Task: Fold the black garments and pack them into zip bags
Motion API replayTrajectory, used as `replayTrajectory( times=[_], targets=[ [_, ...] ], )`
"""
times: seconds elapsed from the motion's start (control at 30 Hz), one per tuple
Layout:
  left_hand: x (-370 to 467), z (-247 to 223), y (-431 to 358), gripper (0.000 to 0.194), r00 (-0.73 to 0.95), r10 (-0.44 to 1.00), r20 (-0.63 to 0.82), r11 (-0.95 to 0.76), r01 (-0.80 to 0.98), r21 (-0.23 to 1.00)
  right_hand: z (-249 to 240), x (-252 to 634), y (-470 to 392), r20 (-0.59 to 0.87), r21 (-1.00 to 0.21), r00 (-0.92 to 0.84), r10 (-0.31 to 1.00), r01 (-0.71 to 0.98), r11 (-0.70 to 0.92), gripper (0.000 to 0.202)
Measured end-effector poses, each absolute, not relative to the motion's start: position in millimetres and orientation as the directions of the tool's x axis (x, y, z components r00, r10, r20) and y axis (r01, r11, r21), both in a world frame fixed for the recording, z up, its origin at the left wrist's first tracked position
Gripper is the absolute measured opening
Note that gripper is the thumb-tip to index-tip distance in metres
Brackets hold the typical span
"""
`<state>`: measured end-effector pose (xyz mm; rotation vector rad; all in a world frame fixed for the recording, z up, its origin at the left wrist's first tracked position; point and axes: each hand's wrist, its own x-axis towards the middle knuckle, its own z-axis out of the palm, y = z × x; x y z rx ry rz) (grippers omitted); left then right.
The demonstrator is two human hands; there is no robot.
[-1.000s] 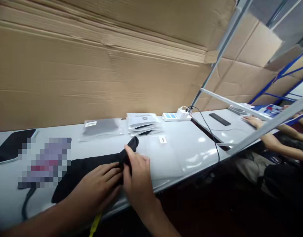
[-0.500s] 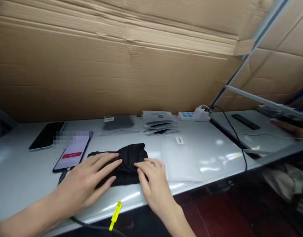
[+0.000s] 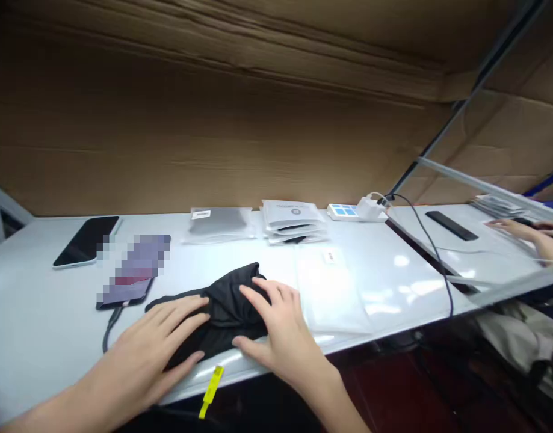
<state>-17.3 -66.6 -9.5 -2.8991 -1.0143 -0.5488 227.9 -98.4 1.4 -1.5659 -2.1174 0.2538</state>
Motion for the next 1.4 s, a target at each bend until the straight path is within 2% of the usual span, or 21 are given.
replayTrajectory(
  times=[0.03, 0.1, 0.17, 0.23, 0.33, 0.47, 0.53, 0.67, 0.77, 0.87, 1.03, 1.2, 1.3, 1.4],
  targets=[
    [-20.1, -13.0, -64.5, 0.037, 0.697, 0.631, 0.341, -0.760, 0.644, 0.091, -0.4, 222.9, -97.6, 0.266, -0.413, -0.273, 0.925, 0.834, 0.365, 0.063],
    [-24.8, -21.3, -60.7, 0.051, 0.661, 0.677, 0.323, -0.717, 0.691, 0.089, -5.7, 216.1, -93.2, 0.288, -0.407, -0.324, 0.901, 0.811, 0.421, 0.044],
    [-27.1, -29.5, -58.0, 0.059, 0.650, 0.708, 0.277, -0.693, 0.716, 0.090, -10.9, 214.0, -87.6, 0.351, -0.423, -0.303, 0.886, 0.793, 0.439, 0.027],
    [-26.4, -35.6, -55.8, 0.060, 0.655, 0.719, 0.233, -0.687, 0.720, 0.098, -13.0, 214.9, -84.9, 0.413, -0.444, -0.265, 0.871, 0.777, 0.446, 0.023],
    [-20.3, -38.7, -50.9, 0.062, 0.659, 0.725, 0.201, -0.686, 0.719, 0.116, -8.3, 218.6, -89.5, 0.420, -0.446, -0.271, 0.866, 0.769, 0.457, 0.023],
    [-7.9, -35.3, -38.1, 0.059, 0.673, 0.724, 0.154, -0.690, 0.705, 0.165, 3.3, 230.7, -101.7, 0.298, -0.436, -0.316, 0.901, 0.794, 0.423, 0.024],
    [-2.3, -32.0, -32.3, 0.061, 0.672, 0.727, 0.140, -0.686, 0.697, 0.209, 7.3, 243.0, -103.9, 0.286, -0.482, -0.224, 0.932, 0.807, 0.342, 0.030],
    [3.5, -22.1, -33.2, 0.062, 0.671, 0.700, 0.244, -0.714, 0.654, 0.249, 10.4, 271.5, -97.9, 0.244, -0.624, 0.152, 0.958, 0.780, 0.035, 0.040],
    [4.1, -17.4, -43.0, 0.049, 0.722, 0.632, 0.283, -0.775, 0.587, 0.235, 8.0, 281.4, -91.0, 0.169, -0.630, 0.237, 0.957, 0.773, -0.080, 0.046],
    [5.3, -21.0, -50.6, 0.042, 0.782, 0.578, 0.233, -0.814, 0.529, 0.241, 2.4, 277.5, -85.8, 0.104, -0.611, 0.214, 0.971, 0.785, -0.108, 0.044],
    [14.2, -28.0, -45.4, 0.047, 0.820, 0.538, 0.197, -0.837, 0.493, 0.235, -6.0, 266.7, -75.0, 0.086, -0.606, 0.224, 0.971, 0.785, -0.128, 0.051],
    [9.2, -9.3, -31.9, 0.039, 0.857, 0.437, 0.273, -0.896, 0.388, 0.217, -4.4, 274.2, -63.3, 0.123, -0.624, 0.236, 0.964, 0.773, -0.110, 0.043],
    [-8.7, 4.7, -26.8, 0.033, 0.798, 0.525, 0.295, -0.851, 0.487, 0.197, 2.7, 277.7, -61.1, 0.168, -0.645, 0.257, 0.952, 0.758, -0.091, 0.044],
    [-26.5, 9.4, -24.2, 0.032, 0.735, 0.656, 0.174, -0.749, 0.604, 0.272, 16.8, 263.2, -63.2, 0.235, -0.666, 0.271, 0.933, 0.744, -0.049, 0.044]
  ],
)
